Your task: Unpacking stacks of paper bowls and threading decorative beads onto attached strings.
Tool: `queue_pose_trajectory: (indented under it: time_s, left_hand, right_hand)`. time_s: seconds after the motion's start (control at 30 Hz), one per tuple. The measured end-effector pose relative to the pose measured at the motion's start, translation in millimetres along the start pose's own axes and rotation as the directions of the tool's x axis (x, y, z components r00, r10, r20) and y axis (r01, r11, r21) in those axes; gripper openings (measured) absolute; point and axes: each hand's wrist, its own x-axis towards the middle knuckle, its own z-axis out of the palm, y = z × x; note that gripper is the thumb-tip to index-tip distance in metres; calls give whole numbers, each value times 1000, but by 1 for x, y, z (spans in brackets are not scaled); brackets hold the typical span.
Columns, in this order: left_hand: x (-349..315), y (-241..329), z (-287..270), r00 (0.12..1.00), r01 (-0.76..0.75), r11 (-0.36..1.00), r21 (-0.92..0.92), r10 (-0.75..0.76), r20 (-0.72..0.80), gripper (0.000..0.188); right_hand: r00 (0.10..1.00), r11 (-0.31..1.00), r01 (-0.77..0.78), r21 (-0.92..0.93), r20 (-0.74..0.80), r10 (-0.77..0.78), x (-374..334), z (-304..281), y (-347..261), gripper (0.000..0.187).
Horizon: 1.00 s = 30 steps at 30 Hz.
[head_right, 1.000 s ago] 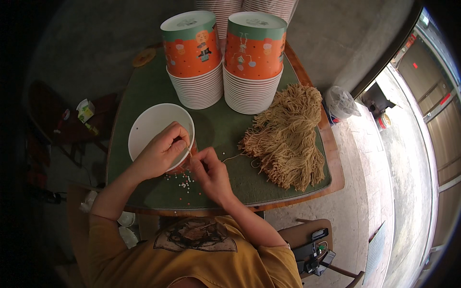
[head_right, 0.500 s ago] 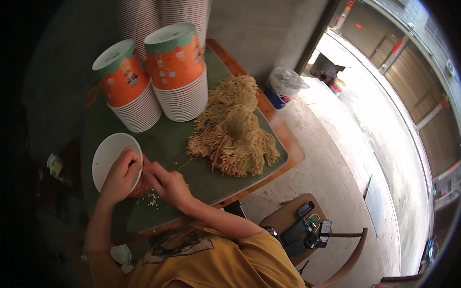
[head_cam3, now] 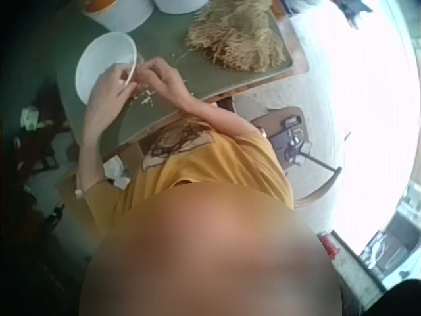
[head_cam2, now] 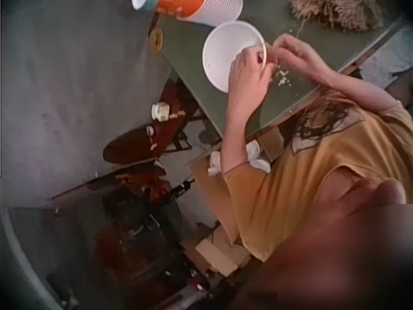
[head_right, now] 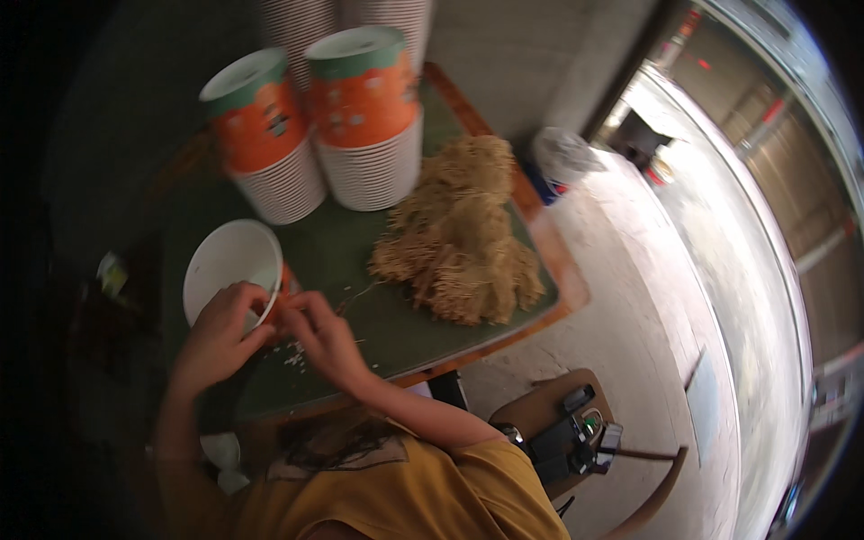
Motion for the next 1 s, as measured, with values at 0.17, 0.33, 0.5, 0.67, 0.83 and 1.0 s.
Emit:
queue_pose_trajectory:
  time_s: [0.17, 0.33, 0.5, 0.67, 0.83, 1.0]
  left_hand:
    - [-28, -20, -4, 981, -73, 941, 330, 128, -147, 17]
    - [-50, -44, -3, 940, 32, 893, 449, 125, -316, 19]
    - [-63, -54, 40, 614, 310, 949, -56, -245, -750, 30]
    - [-73, -47, 52, 801, 80, 227, -971, -594, -73, 18]
    - [-69, -49, 48, 863, 146, 69, -987, -497, 93, 19]
    - [-70, -45, 47, 844, 185, -62, -981, -501, 191, 18]
  right_hand:
    - [922, 943, -327, -53, 199, 331, -29, 0, -10, 15]
    - [807, 918, -382, -112, 445, 390, -54, 16, -11, 19]
    - [750, 912, -374, -168, 524, 404, -54, 27, -14, 20]
    - [715, 898, -382, -219, 546, 437, -58, 33, -15, 19]
    - [720, 905, -357, -233, 549, 425, -57, 33, -15, 18]
    - [717, 900, -358, -248, 544, 435, -57, 31, -11, 17]
